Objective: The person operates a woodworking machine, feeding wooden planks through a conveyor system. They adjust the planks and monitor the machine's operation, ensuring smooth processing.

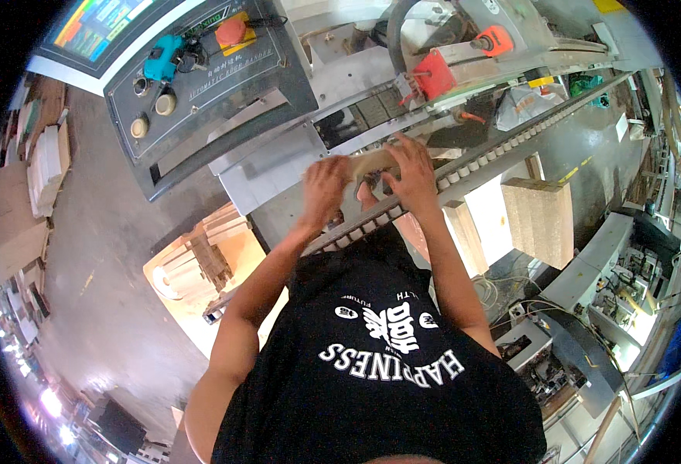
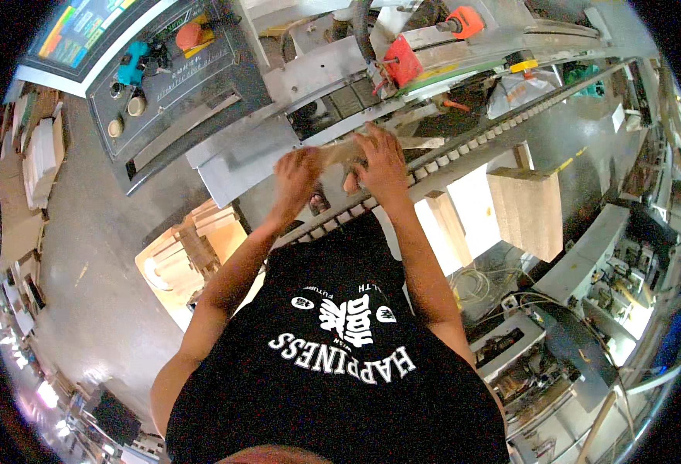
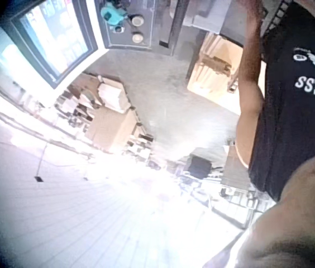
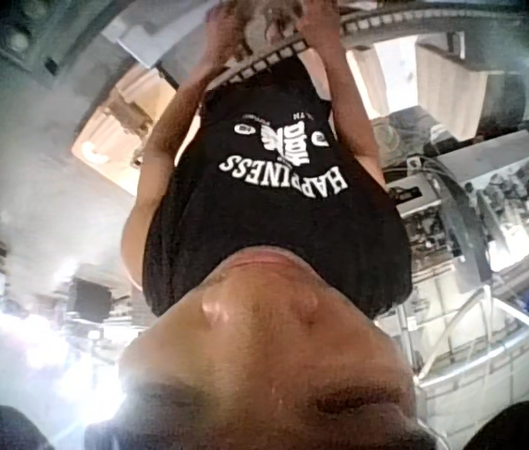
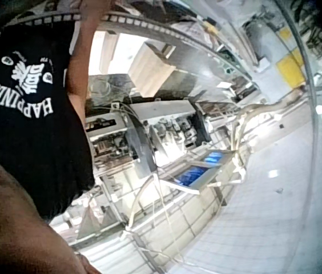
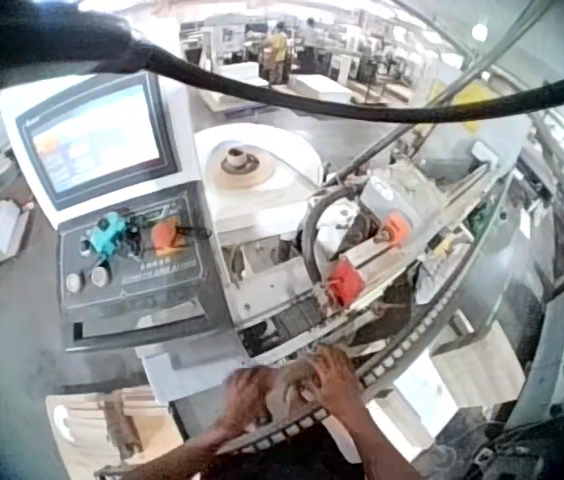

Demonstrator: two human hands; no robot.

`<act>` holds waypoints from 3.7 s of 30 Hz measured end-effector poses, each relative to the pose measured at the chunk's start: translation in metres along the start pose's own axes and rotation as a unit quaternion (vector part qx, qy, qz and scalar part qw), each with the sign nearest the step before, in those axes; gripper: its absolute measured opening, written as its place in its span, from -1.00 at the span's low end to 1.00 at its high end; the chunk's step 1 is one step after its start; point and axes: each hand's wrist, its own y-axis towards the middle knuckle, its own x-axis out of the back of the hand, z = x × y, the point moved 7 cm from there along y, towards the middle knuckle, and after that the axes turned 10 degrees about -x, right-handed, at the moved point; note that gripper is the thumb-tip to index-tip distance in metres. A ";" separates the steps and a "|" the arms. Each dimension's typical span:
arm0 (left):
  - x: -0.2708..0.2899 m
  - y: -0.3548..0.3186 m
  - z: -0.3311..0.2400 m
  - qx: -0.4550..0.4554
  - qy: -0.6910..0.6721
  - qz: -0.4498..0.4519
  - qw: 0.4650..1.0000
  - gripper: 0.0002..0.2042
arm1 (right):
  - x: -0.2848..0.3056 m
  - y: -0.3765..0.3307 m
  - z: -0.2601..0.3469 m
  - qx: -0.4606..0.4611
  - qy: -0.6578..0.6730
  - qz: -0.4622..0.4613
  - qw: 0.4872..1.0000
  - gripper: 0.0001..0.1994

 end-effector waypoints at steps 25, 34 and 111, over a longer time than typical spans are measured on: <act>0.085 -0.032 0.131 0.038 0.203 -0.018 0.978 -0.65 | -0.161 0.061 0.071 -0.259 0.735 0.160 0.606 -0.25; 0.064 -0.030 0.144 0.103 0.176 0.071 0.976 -0.66 | -0.151 0.068 0.052 -0.248 0.733 0.141 0.617 -0.25; 0.053 -0.007 0.120 0.105 0.207 -0.075 0.970 -0.56 | -0.166 0.059 0.051 -0.287 0.657 0.176 0.675 -0.09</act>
